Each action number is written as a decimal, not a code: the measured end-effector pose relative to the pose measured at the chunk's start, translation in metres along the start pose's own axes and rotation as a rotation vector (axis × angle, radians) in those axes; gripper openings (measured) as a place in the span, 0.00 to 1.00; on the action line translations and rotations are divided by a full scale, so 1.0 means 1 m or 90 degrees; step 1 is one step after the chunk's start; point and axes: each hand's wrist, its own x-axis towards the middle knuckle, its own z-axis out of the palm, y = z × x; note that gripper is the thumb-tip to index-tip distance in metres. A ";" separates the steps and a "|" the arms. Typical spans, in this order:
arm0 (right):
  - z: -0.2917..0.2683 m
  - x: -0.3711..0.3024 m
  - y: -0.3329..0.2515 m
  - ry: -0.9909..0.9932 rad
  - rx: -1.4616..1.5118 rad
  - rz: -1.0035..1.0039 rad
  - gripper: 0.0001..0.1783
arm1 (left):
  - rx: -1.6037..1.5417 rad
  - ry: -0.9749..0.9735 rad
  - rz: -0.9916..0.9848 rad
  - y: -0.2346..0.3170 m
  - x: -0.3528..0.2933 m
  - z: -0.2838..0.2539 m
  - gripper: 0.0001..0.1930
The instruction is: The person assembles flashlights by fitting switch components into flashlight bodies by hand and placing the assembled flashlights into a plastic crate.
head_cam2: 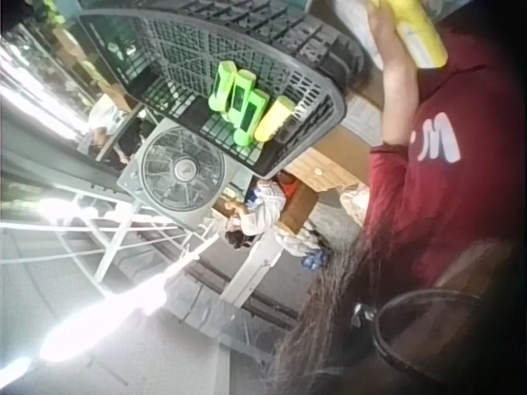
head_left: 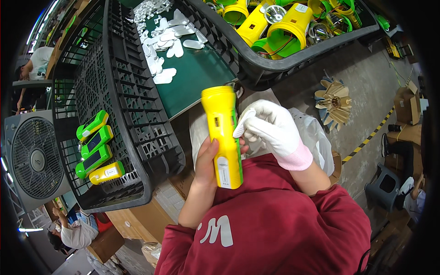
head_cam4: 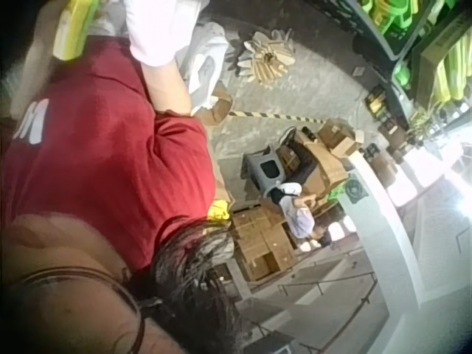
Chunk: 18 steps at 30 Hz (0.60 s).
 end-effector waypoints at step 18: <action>0.010 -0.002 0.008 0.022 -0.173 -0.066 0.15 | 0.077 0.031 -0.091 0.009 0.004 0.012 0.34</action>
